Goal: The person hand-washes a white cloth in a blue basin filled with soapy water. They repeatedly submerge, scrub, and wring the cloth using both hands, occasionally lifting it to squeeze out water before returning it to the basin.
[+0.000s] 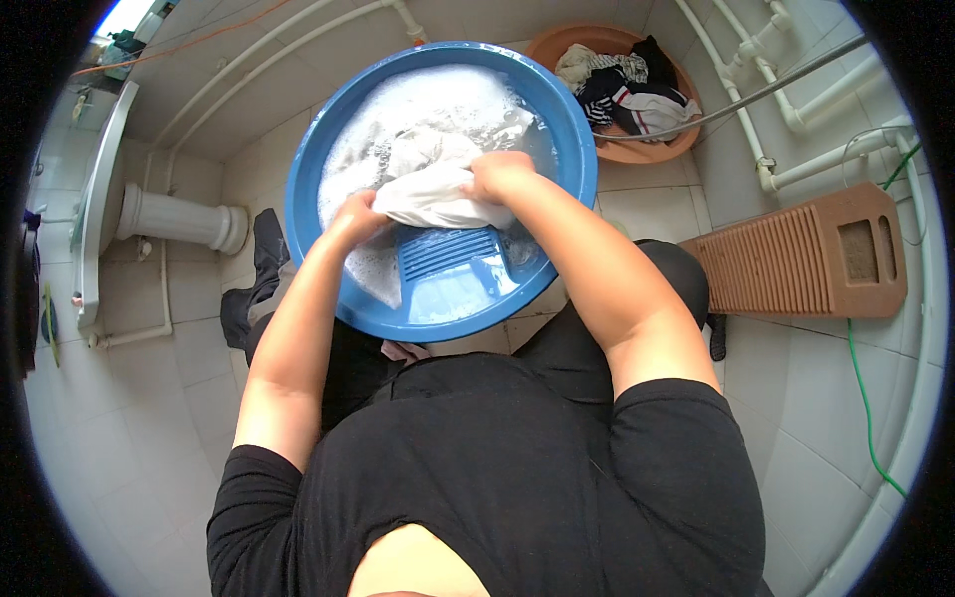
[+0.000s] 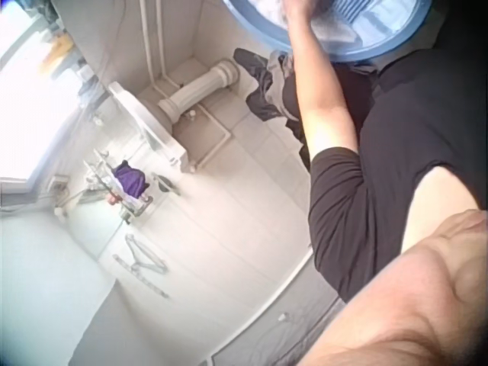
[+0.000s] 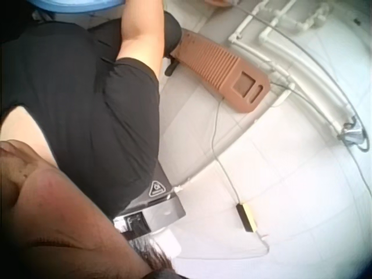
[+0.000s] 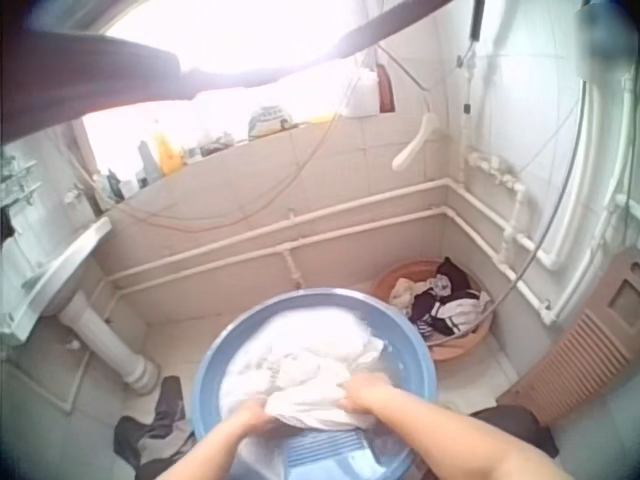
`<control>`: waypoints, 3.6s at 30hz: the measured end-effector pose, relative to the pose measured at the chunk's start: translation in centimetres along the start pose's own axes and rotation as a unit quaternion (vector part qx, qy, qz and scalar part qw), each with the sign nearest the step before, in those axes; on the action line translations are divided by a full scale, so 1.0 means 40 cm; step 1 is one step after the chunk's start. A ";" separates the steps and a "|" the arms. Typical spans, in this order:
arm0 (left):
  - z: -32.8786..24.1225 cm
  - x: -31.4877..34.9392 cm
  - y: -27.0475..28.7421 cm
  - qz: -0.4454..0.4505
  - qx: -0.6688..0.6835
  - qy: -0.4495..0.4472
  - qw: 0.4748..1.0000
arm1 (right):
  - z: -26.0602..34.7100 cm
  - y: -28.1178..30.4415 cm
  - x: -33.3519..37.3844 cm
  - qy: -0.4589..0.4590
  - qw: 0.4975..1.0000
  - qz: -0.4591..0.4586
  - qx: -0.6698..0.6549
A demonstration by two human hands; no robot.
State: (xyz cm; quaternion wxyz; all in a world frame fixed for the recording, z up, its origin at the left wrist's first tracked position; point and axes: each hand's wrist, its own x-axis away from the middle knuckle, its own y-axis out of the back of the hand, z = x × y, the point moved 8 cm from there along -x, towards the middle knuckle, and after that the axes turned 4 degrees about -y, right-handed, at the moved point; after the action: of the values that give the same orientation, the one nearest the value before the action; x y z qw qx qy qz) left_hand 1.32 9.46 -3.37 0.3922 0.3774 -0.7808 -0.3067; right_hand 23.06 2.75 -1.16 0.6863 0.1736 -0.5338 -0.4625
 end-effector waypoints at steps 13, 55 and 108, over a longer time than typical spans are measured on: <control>-0.401 0.242 0.186 0.112 0.774 -0.286 0.554 | 0.121 0.010 0.117 -0.023 0.609 0.155 -0.777; -0.100 0.004 -0.044 -0.125 -0.015 -0.018 0.992 | 0.114 -0.052 -0.079 -0.025 0.985 -0.135 -0.107; -0.130 0.152 -0.060 0.076 0.312 -0.085 0.943 | -0.005 -0.014 0.034 0.032 0.916 -0.233 -0.324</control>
State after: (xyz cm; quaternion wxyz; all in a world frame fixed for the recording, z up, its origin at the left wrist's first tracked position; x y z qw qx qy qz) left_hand 4.06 2.19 -0.31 0.2090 0.3929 -0.8943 -0.0476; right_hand 22.98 1.31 -0.88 0.5943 0.0758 -0.2767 -0.7513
